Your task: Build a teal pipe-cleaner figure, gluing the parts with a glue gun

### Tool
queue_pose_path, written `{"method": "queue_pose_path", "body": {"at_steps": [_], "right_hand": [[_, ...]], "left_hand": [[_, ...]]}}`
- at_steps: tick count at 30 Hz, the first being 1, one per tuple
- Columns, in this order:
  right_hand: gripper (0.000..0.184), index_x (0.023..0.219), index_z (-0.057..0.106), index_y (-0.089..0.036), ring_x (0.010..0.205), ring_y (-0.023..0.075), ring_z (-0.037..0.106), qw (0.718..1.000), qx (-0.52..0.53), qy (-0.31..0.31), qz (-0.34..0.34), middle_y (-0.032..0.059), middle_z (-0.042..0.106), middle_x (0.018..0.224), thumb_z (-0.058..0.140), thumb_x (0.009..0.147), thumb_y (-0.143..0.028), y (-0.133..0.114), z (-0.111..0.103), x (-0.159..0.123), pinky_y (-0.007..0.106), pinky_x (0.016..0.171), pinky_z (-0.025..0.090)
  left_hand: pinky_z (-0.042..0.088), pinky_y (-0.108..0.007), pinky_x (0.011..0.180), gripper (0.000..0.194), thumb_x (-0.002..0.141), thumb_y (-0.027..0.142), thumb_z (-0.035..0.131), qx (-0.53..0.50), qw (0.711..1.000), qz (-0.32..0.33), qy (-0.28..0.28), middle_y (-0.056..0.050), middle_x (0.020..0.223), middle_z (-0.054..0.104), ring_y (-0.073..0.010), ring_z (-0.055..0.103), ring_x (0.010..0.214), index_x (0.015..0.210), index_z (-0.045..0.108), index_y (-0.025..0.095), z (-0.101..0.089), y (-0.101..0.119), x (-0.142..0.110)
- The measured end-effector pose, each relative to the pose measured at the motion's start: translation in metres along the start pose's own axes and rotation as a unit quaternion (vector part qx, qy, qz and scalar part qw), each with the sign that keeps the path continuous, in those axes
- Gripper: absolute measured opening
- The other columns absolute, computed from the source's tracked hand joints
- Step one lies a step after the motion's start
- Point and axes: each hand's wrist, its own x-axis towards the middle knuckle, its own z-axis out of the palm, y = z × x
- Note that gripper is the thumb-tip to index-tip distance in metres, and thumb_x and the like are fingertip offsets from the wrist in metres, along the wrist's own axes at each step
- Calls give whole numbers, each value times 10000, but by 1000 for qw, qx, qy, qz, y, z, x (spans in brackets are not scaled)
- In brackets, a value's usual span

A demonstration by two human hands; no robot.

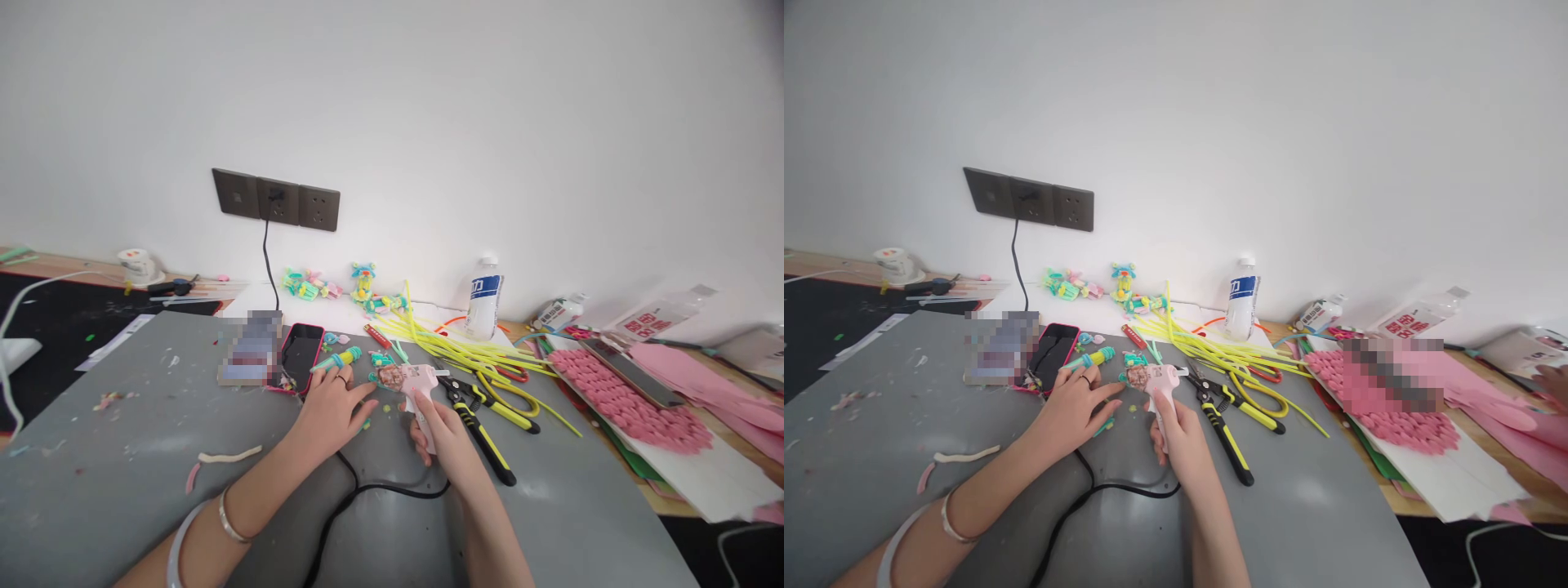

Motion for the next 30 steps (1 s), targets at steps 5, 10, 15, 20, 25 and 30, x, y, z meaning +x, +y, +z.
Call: {"method": "queue_pose_path", "body": {"at_steps": [5, 10, 15, 20, 25, 30], "right_hand": [[642, 821, 586, -161, 301, 75, 374, 1000, -5, 2, 7, -94, 417, 415, 592, 710, -793, 2, -1, 1, 197, 341, 256], [647, 812, 578, -161, 293, 67, 369, 1000, -10, -2, 12, -99, 416, 409, 590, 696, -797, -2, 0, 0, 192, 341, 251], [634, 796, 579, -158, 301, 71, 378, 1000, -18, 4, 13, -92, 426, 406, 583, 707, -786, -3, 1, 0, 195, 342, 253], [613, 806, 570, -163, 304, 74, 387, 1000, -19, 6, 9, -94, 426, 415, 586, 724, -771, 0, -1, 0, 192, 346, 259], [611, 813, 573, -161, 302, 74, 384, 1000, -22, 7, 5, -92, 428, 416, 583, 739, -767, 0, -3, 0, 195, 347, 257], [609, 800, 574, -163, 305, 68, 372, 1000, -26, 14, 4, -92, 423, 421, 592, 738, -768, -2, -4, -1, 196, 342, 260]], "left_hand": [[410, -457, 861, 331, 1003, 386, 493, 5, 1000, -7, -21, -140, 1027, 662, -306, 613, 1003, 1235, 704, 280, 0, 1, 1], [409, -446, 865, 339, 997, 400, 503, 12, 1000, -11, -19, -131, 1034, 657, -297, 606, 975, 1257, 696, 298, 1, 1, 1], [412, -445, 856, 337, 995, 402, 501, 17, 999, -15, -22, -125, 1001, 657, -310, 592, 969, 1240, 704, 292, 1, 3, 2], [411, -448, 856, 342, 1000, 405, 482, 20, 999, -18, -35, -129, 1011, 648, -314, 587, 977, 1233, 701, 282, 0, 5, 3], [406, -446, 855, 355, 1005, 405, 467, 25, 999, -17, -35, -129, 993, 638, -316, 579, 976, 1234, 702, 270, 0, 5, 4], [403, -441, 853, 359, 1004, 412, 468, 21, 999, -19, -40, -119, 963, 634, -306, 578, 952, 1237, 702, 269, 0, 4, 3]]}}
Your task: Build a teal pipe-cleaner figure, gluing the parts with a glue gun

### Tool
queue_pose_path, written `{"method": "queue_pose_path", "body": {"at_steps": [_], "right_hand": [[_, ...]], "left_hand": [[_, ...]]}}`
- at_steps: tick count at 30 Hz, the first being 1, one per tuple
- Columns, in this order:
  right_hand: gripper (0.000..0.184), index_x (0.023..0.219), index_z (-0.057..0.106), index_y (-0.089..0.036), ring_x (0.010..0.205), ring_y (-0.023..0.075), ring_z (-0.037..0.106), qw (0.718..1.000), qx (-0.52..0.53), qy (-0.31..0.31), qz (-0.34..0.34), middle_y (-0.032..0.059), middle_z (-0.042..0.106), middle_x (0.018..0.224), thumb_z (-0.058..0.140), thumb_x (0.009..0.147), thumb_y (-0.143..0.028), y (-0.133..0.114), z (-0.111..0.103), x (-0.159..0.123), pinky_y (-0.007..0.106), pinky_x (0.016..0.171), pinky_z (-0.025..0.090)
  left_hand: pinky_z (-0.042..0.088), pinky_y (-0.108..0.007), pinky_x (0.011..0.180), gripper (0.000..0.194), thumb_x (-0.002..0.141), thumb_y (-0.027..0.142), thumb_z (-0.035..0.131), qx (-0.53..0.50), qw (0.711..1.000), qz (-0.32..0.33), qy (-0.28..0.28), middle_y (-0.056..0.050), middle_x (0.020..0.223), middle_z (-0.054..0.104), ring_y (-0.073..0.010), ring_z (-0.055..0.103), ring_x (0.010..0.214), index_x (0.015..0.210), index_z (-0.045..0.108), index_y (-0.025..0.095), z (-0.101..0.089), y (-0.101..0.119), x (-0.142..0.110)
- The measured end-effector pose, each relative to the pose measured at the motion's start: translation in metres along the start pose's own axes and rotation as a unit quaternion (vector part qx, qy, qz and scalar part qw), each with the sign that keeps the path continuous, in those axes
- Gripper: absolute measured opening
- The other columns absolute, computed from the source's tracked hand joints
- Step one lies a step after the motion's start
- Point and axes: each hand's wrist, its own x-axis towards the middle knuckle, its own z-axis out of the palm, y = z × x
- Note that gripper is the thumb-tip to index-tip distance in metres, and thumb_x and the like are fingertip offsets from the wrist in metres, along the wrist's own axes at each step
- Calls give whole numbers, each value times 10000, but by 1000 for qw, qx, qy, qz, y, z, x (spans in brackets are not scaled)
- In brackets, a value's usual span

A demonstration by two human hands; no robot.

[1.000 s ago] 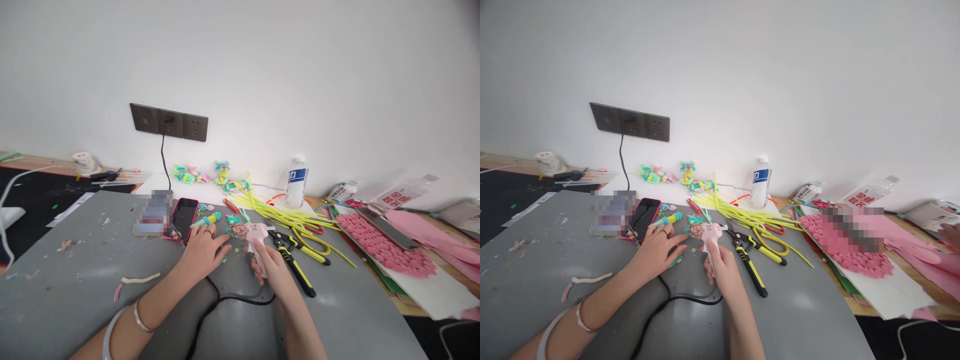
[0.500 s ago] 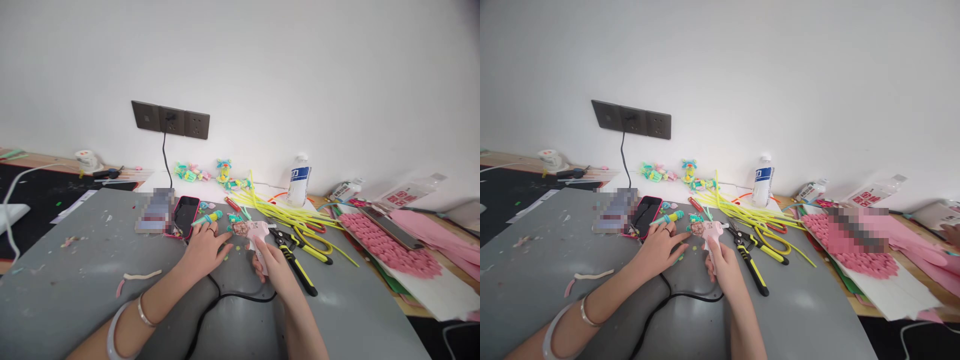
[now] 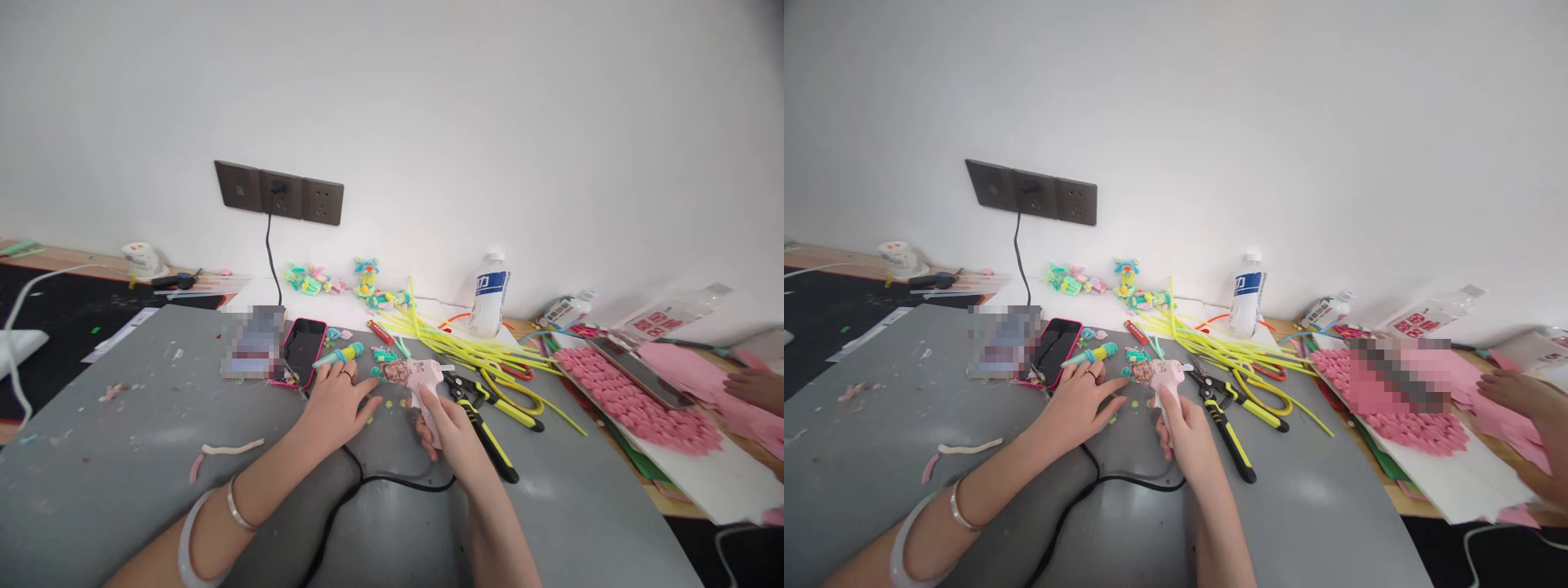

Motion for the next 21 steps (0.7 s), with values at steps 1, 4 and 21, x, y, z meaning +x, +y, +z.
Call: {"method": "queue_pose_path", "body": {"at_steps": [1, 4, 21], "right_hand": [[606, 797, 574, -164, 305, 68, 373, 1000, -3, -2, 0, -92, 423, 421, 592, 739, -767, -1, 0, 0, 197, 343, 259], [609, 784, 571, -166, 305, 71, 373, 1000, -13, -12, 4, -89, 424, 419, 588, 733, -773, -3, 1, -1, 200, 346, 255], [625, 763, 553, -169, 302, 69, 383, 999, -36, -18, 3, -90, 421, 417, 565, 736, -793, -2, -1, 0, 196, 353, 263]], "left_hand": [[403, -441, 851, 361, 1005, 411, 466, -1, 1000, 0, -1, -119, 961, 634, -306, 578, 948, 1240, 700, 269, 0, 0, 0], [401, -441, 846, 356, 1005, 407, 465, -5, 1000, 0, 1, -120, 962, 633, -308, 577, 947, 1232, 704, 271, 0, 0, 0], [418, -455, 878, 413, 1007, 489, 427, -12, 1000, -4, -2, -115, 986, 628, -307, 575, 958, 1248, 695, 289, 0, 2, 0]]}}
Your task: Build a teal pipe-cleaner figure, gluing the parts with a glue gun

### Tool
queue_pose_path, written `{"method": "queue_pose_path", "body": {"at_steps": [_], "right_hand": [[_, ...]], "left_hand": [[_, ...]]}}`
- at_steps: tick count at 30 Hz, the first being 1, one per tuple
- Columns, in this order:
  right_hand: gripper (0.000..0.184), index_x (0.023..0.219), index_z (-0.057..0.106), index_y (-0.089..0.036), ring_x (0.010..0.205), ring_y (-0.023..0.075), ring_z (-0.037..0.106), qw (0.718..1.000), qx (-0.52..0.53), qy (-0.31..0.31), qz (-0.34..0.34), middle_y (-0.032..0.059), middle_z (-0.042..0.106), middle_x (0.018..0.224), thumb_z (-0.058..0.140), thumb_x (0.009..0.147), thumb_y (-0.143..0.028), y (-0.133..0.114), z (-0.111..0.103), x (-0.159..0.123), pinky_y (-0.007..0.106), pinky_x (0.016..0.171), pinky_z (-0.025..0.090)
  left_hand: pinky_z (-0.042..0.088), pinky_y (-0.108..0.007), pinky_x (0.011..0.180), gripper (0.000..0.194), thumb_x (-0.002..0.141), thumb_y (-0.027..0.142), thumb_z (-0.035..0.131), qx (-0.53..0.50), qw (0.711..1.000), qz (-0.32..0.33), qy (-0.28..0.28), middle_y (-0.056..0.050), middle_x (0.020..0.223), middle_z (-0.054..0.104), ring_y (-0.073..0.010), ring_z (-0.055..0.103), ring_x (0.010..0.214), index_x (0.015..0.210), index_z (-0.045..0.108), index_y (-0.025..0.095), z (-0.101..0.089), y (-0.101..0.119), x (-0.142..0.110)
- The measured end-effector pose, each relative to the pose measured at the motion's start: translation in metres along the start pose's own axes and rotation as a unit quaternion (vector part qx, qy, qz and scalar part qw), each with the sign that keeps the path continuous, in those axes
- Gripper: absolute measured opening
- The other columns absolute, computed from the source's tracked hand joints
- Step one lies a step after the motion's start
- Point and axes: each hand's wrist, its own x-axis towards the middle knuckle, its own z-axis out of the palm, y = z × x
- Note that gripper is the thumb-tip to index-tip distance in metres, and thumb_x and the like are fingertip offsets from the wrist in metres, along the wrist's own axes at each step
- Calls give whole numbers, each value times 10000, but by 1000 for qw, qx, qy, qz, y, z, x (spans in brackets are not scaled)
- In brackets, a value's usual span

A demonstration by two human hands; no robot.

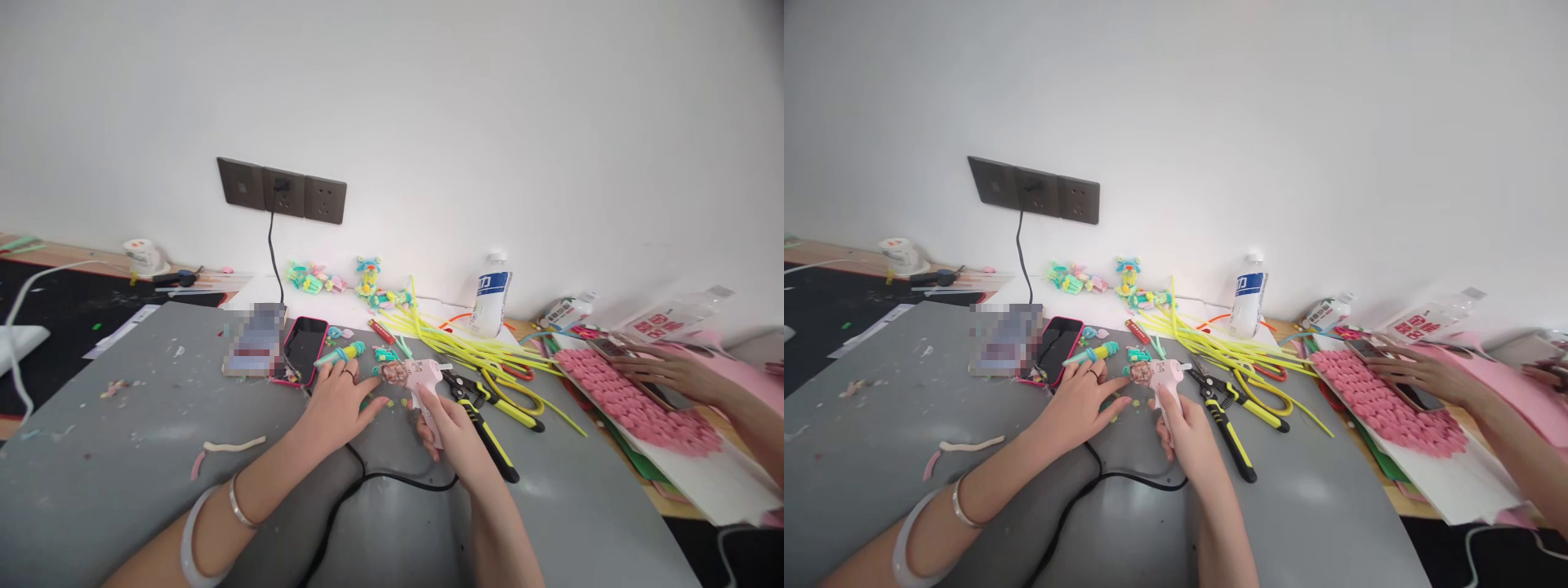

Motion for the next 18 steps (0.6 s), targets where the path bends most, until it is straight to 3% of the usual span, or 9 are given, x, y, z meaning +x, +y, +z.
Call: {"method": "queue_pose_path", "body": {"at_steps": [18], "right_hand": [[652, 785, 573, -168, 317, 80, 363, 999, 10, 28, -14, -88, 410, 421, 586, 706, -814, -10, 2, -5, 216, 368, 263]], "left_hand": [[417, -461, 879, 415, 1012, 468, 433, -6, 1000, -4, -8, -132, 1017, 639, -316, 578, 994, 1247, 703, 258, -2, 1, 0]]}}
